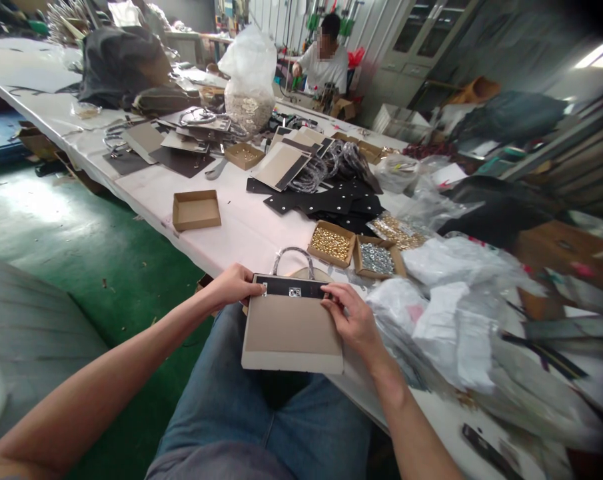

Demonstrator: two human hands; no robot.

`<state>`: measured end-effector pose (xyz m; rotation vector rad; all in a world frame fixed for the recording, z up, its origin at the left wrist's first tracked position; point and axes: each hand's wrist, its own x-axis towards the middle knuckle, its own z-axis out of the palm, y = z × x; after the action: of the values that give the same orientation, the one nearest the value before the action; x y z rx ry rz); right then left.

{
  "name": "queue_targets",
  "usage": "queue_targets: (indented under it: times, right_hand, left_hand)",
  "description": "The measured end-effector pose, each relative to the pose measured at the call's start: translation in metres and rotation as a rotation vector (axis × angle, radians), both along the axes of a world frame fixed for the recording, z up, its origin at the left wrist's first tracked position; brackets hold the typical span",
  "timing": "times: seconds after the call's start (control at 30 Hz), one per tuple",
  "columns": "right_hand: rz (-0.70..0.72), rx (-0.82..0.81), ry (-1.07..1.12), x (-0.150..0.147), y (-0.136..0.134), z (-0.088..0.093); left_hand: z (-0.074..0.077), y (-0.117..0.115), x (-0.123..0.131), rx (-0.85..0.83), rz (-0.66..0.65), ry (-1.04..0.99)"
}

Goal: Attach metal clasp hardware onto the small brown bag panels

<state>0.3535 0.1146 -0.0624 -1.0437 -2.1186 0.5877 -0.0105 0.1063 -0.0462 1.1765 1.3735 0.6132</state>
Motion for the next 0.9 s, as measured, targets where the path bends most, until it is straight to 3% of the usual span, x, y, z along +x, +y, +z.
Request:
queue_targets:
  times: [0.23, 0.47, 0.9]
  right_hand:
    - [-0.119, -0.099, 0.092, -0.0006, -0.0012, -0.0021]
    - [-0.084, 0.026, 0.057, -0.0027, -0.0059, -0.0012]
    - [-0.103, 0.074, 0.030, -0.0020, -0.0077, 0.0021]
  left_hand:
    - [0.0068, -0.0010, 0.0016, -0.005, 0.027, 0.006]
    - [0.0014, -0.0012, -0.0001, 0.005, 0.003, 0.001]
    - [0.0001, 0.0001, -0.0017, 0.018, -0.014, 0.030]
